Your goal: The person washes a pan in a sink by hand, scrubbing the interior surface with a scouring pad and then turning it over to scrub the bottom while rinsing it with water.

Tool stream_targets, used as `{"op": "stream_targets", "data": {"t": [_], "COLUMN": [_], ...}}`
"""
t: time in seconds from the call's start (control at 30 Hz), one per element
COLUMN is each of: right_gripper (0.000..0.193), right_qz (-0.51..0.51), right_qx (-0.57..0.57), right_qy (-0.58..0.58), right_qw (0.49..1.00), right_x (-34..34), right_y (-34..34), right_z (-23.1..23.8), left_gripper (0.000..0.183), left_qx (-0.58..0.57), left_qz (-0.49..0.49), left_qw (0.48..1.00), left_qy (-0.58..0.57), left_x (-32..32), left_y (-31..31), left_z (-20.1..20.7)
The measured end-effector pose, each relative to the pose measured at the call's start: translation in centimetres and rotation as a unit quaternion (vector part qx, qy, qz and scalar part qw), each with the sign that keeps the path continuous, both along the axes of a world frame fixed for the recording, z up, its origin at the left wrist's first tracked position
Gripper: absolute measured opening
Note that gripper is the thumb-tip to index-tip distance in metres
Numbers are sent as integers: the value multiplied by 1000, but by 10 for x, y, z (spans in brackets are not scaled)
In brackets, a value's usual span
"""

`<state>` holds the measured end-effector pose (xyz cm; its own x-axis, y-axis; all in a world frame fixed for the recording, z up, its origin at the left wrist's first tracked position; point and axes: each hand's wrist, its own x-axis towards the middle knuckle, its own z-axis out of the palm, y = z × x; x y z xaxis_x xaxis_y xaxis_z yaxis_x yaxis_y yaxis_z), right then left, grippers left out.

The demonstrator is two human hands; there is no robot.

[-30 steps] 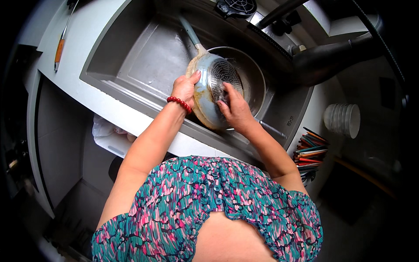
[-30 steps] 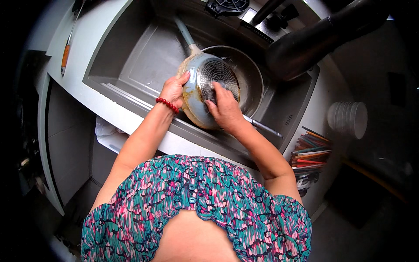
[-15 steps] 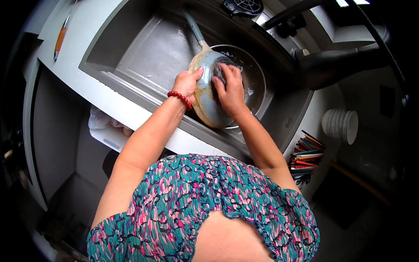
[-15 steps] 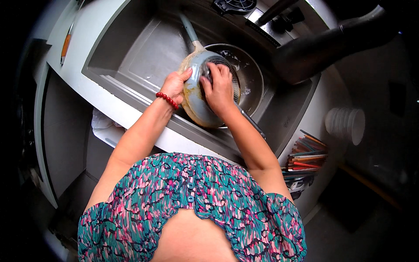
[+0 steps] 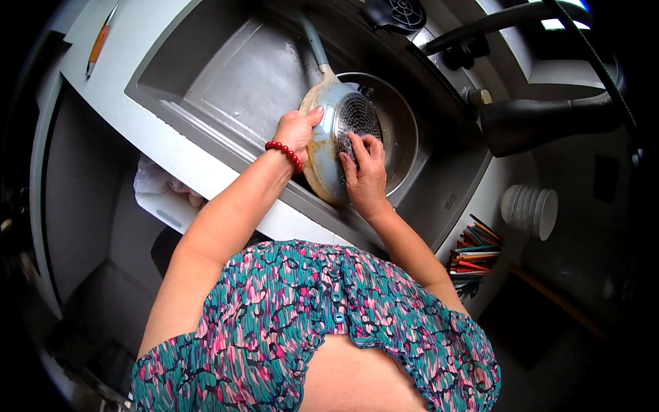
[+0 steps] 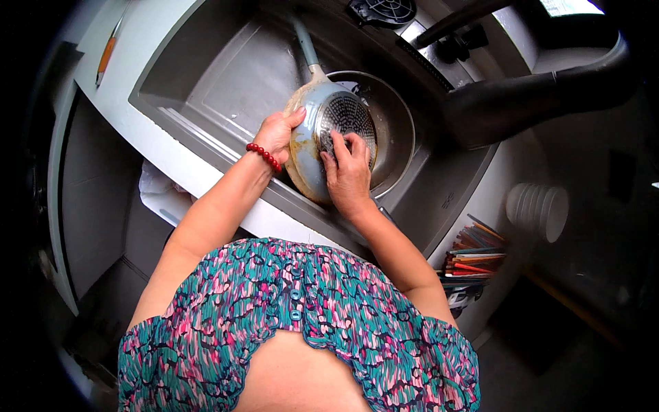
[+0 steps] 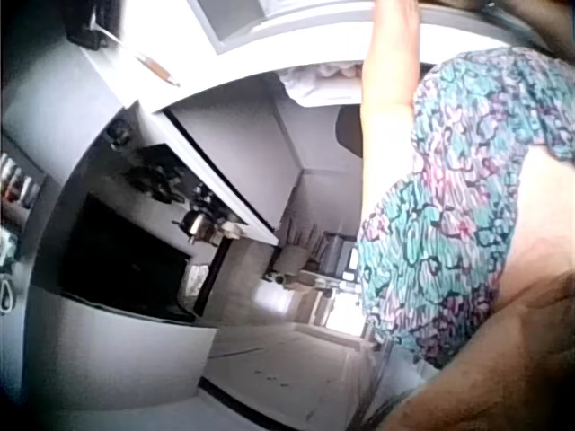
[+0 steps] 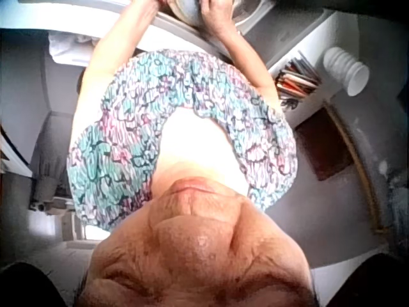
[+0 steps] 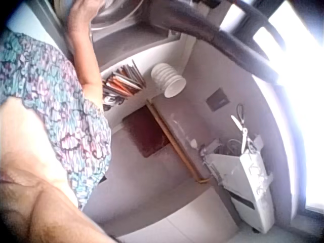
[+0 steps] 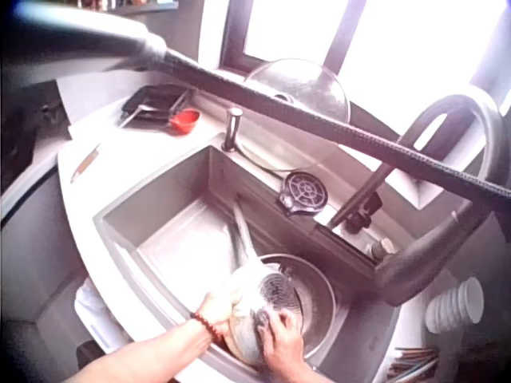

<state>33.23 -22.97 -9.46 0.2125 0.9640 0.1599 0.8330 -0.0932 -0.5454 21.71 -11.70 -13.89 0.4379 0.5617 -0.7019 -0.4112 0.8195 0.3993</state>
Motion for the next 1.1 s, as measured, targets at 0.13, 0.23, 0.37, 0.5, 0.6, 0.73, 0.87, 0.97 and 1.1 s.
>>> {"op": "stream_targets", "data": {"t": [0.13,0.23,0.37,0.5,0.6,0.73,0.87,0.97,1.1], "right_gripper": [39,40,44,44,37,34,48,59,57], "right_qz": [-5,-23,62,49,-4,-124,-212,-230,-295], "right_qx": [21,45,29,-2,30,39,-79,-142,-210], "right_qy": [-22,-37,-70,-17,59,267,300,83,220], "right_qw": [1000,998,995,999,998,955,927,959,906], "right_x": [-7,-17,-23,-21,-15,36,113,138,135], "right_y": [26,62,19,-10,20,44,22,-12,-18], "right_z": [0,2,11,9,4,-30,-81,-127,-132], "left_gripper": [30,31,31,29,29,32,35,35,33], "left_qx": [-19,7,13,3,16,22,24,24,6], "left_qz": [-15,-11,-30,-18,0,-5,-15,-36,-21], "left_qw": [1000,1000,999,1000,1000,1000,999,999,1000], "left_qy": [-4,-23,37,-12,1,18,18,16,2], "left_x": [-2,-2,-6,0,0,0,0,1,-1], "left_y": [1,5,5,1,3,3,3,4,4], "left_z": [3,3,-3,-13,-6,2,1,2,7]}}
